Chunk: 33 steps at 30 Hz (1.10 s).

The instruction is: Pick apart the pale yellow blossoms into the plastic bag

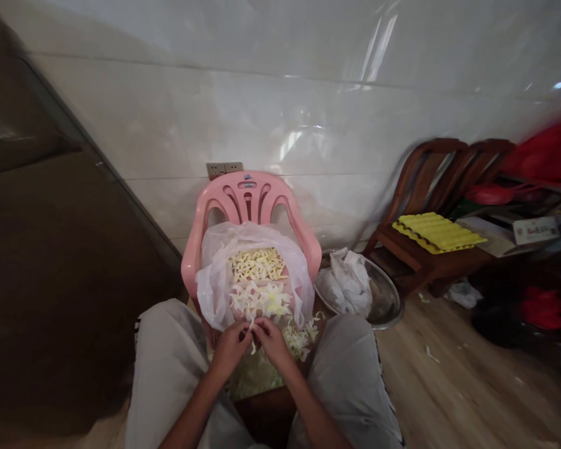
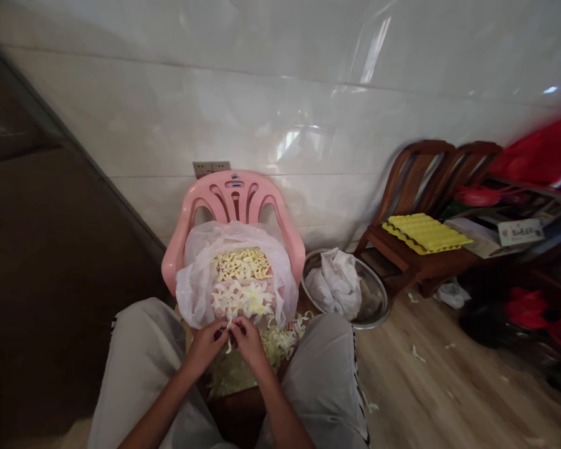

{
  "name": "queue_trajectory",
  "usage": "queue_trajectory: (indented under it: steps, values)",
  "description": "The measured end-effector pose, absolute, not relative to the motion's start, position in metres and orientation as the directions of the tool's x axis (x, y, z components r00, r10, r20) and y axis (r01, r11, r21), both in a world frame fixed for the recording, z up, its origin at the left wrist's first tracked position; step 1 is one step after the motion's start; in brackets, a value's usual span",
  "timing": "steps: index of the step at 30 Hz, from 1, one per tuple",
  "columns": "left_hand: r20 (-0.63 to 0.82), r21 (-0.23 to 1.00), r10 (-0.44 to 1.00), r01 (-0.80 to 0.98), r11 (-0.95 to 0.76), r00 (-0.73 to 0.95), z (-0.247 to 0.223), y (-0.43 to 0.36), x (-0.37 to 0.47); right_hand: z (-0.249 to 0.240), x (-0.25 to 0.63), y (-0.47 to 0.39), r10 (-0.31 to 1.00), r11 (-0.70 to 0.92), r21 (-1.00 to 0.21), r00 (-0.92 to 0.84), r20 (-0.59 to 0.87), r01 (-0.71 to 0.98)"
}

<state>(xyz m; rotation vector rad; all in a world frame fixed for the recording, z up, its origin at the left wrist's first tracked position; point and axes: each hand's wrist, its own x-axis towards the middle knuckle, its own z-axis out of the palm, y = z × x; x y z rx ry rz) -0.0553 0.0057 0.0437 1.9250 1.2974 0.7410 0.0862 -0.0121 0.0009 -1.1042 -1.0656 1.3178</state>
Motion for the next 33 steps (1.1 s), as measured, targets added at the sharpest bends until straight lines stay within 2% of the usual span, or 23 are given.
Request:
queue_trajectory:
  steps: [10, 21, 33]
  values:
    - [0.081, 0.791, 0.938, 0.551, -0.267, 0.338, 0.044, 0.006, -0.054, 0.002, 0.085, -0.012, 0.999, -0.034, -0.986, 0.017, -0.038, -0.161]
    - [0.082, 0.769, 0.932, 0.572, -0.285, 0.353, 0.042, 0.004, -0.053, 0.008, 0.086, -0.013, 0.998, -0.020, -0.999, 0.054, -0.023, -0.041]
    - [-0.043, 0.790, 0.983, 0.609, -0.077, 0.181, 0.029, 0.011, -0.054, 0.005, 0.079, -0.014, 0.999, 0.017, -1.000, 0.029, 0.016, -0.025]
